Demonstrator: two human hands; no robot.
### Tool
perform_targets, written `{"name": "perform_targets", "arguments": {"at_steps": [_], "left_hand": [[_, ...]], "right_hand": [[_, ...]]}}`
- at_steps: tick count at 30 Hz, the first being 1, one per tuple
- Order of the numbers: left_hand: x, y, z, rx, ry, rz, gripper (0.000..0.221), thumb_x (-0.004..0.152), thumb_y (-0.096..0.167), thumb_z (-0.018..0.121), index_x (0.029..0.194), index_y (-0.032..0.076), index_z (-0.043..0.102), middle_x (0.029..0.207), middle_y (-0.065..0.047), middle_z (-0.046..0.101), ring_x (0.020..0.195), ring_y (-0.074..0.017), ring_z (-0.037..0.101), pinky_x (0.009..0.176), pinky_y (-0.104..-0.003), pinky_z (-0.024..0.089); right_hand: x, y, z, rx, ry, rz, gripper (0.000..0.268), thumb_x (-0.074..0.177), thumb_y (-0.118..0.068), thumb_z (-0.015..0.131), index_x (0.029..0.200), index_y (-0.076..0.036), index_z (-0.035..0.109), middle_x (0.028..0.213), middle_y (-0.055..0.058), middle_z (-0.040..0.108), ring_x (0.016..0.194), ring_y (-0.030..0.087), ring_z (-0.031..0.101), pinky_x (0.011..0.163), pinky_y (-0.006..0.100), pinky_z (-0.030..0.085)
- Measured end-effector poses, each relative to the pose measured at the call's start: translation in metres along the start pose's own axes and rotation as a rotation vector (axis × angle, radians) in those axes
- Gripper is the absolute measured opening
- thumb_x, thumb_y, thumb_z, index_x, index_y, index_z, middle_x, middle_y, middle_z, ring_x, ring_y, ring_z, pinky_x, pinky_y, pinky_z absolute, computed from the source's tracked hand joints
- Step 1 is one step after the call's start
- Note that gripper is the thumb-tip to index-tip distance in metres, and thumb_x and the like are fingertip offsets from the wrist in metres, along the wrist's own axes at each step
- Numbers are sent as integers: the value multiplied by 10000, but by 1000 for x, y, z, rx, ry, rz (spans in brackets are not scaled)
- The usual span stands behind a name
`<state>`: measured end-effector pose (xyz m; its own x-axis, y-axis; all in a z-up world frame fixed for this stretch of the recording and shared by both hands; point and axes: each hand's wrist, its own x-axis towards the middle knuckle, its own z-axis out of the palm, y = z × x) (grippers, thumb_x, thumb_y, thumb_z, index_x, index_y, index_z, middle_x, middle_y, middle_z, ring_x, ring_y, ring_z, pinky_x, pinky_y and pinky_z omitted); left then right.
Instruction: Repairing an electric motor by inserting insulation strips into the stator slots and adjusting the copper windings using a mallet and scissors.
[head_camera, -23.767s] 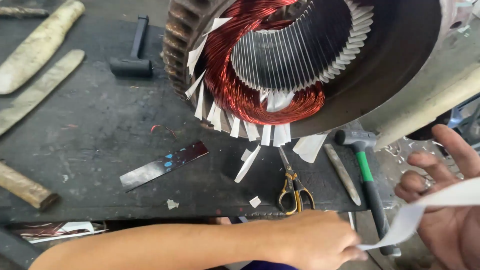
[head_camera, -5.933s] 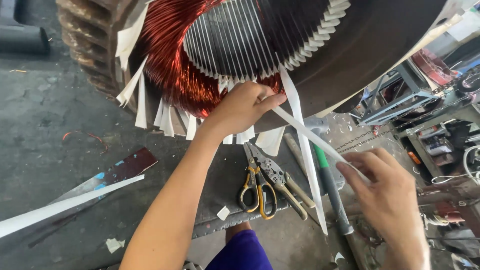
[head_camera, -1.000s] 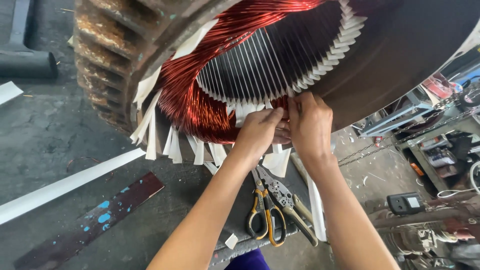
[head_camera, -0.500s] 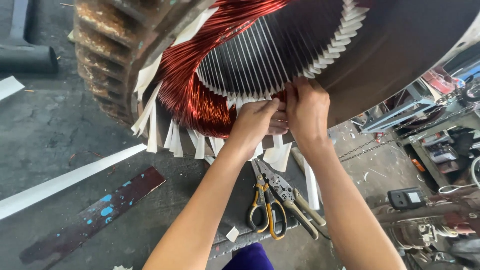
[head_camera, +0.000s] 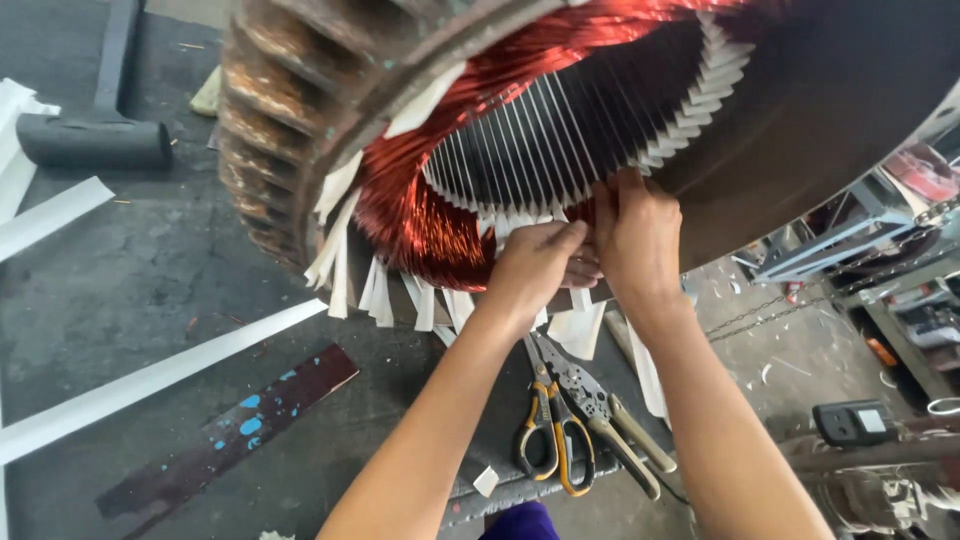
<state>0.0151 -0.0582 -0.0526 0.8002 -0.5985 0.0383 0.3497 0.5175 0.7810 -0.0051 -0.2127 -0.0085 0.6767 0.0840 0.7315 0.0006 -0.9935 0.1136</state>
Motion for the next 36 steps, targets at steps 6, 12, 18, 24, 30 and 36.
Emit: {"name": "perform_targets", "arguments": {"at_steps": [6, 12, 18, 24, 30, 36], "left_hand": [[-6, 9, 5, 18, 4, 14, 445, 1113, 241, 567, 1323, -134, 682, 1090, -351, 765, 927, -406, 807, 782, -477, 697], [-3, 5, 5, 37, 17, 34, 397, 1101, 250, 597, 1263, -86, 732, 1055, -325, 783, 907, -404, 814, 766, -474, 700], [-6, 0, 9, 45, 11, 34, 413, 1092, 233, 591, 1264, -121, 714, 1045, -305, 769, 901, -353, 809, 778, -433, 700], [-13, 12, 10, 72, 23, 24, 452, 1083, 248, 590, 1307, -131, 695, 1097, -352, 769, 946, -397, 810, 800, -451, 693], [-15, 19, 10, 70, 30, 16, 463, 1073, 253, 603, 1326, -126, 684, 1109, -356, 774, 947, -400, 812, 792, -436, 693], [-20, 25, 6, 94, 56, 21, 448, 1079, 259, 591, 1344, -89, 691, 1124, -355, 773, 958, -419, 811, 795, -469, 692]], "right_hand": [[-17, 5, -9, -1, -42, 31, 183, 1071, -197, 776, 980, -62, 694, 777, 130, 651, 748, 420, 736, 607, 497, 570], [-13, 7, 4, -4, -31, 55, 147, 1104, -170, 716, 992, -75, 725, 789, 115, 657, 753, 409, 745, 621, 481, 590], [5, 13, -8, 67, -102, 46, 183, 1062, -196, 749, 957, -46, 744, 764, 163, 693, 757, 444, 745, 624, 526, 602], [-2, 3, -12, 94, -44, 79, 153, 1057, -180, 779, 1007, -36, 788, 786, 159, 704, 762, 425, 747, 630, 510, 602], [-5, 2, -19, 170, -41, 136, 144, 1038, -206, 821, 1068, -67, 796, 802, 127, 729, 770, 375, 746, 659, 467, 589], [-21, -11, -31, 237, -70, 236, 230, 1028, -223, 842, 1164, -52, 771, 813, 116, 748, 730, 262, 695, 656, 406, 558]]}}
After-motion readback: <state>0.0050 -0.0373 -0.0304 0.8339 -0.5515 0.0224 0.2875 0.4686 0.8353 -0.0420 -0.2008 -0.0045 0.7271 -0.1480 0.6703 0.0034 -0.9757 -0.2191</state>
